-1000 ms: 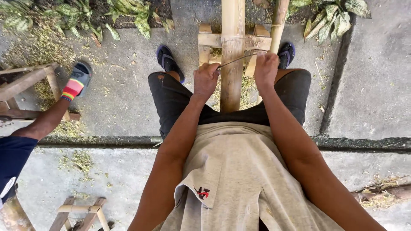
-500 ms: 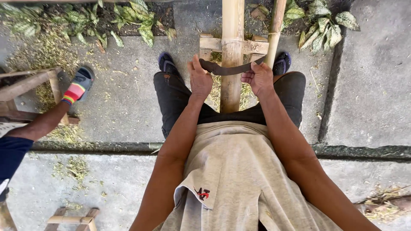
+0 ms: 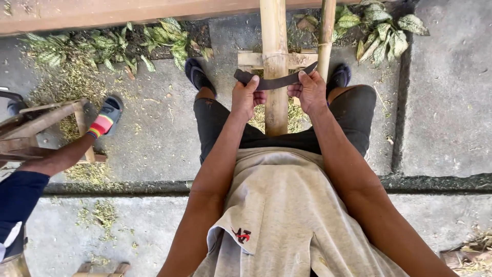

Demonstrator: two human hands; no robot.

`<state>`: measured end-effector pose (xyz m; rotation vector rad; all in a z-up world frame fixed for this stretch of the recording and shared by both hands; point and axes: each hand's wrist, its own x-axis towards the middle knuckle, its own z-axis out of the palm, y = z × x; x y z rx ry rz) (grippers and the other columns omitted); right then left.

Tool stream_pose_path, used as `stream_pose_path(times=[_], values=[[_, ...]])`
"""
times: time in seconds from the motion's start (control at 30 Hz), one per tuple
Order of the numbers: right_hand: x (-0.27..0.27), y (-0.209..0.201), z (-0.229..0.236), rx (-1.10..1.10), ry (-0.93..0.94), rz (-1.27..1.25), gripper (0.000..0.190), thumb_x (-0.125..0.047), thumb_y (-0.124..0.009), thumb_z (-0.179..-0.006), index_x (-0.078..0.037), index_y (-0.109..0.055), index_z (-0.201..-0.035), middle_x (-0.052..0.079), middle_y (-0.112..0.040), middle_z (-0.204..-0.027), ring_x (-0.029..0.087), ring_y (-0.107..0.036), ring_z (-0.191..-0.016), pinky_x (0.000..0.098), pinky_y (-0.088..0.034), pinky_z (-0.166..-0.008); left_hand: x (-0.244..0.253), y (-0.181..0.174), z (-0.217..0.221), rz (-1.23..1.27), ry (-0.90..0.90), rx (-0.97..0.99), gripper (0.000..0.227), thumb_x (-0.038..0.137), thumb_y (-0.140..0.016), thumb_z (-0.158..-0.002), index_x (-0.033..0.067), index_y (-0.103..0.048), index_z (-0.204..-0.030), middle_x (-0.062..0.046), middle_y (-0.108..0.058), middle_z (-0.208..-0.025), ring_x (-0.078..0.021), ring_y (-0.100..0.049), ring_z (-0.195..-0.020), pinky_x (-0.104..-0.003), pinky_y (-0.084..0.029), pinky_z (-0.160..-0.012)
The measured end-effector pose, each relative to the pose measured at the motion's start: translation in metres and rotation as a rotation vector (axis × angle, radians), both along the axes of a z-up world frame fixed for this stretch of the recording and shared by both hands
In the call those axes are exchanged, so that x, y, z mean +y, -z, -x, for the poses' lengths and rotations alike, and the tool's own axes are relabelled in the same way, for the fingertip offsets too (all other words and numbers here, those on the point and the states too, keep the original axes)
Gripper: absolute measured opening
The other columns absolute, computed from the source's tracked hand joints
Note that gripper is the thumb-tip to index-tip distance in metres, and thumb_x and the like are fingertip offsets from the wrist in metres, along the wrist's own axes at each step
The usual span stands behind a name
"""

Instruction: Shaving or scraping the outer layer of a bamboo pole using a drawknife-like tool.

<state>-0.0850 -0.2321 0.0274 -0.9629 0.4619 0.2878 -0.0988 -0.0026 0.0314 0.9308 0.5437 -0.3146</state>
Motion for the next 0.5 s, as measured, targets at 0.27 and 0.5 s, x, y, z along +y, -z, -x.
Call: stream_pose_path(times=[0.27, 0.5], values=[[0.003, 0.031, -0.025, 0.113, -0.029, 0.045, 0.014, -0.015, -0.065, -0.105, -0.003, -0.057, -0.103, 0.011, -0.070, -0.083, 0.022, -0.072, -0.064, 0.0390, -0.064, -0.056, 0.001, 0.021, -0.041, -0.191, -0.060, -0.003, 0.027, 0.021, -0.072, -0.095, 0.0055, -0.050, -0.100, -0.007, -0.062, -0.070, -0.0143, -0.057, -0.044, -0.031, -0.046, -0.033], [-0.006, 0.063, -0.042, 0.188, -0.044, 0.068, 0.016, -0.015, -0.067, -0.103, -0.001, -0.059, -0.100, 0.012, -0.071, -0.079, 0.023, -0.071, -0.061, 0.0394, -0.064, -0.056, -0.010, 0.038, -0.060, -0.264, -0.049, 0.135, 0.034, 0.003, -0.077, -0.086, 0.0051, -0.046, -0.101, -0.009, -0.063, -0.072, -0.0137, -0.059, -0.043, -0.030, -0.044, -0.031]])
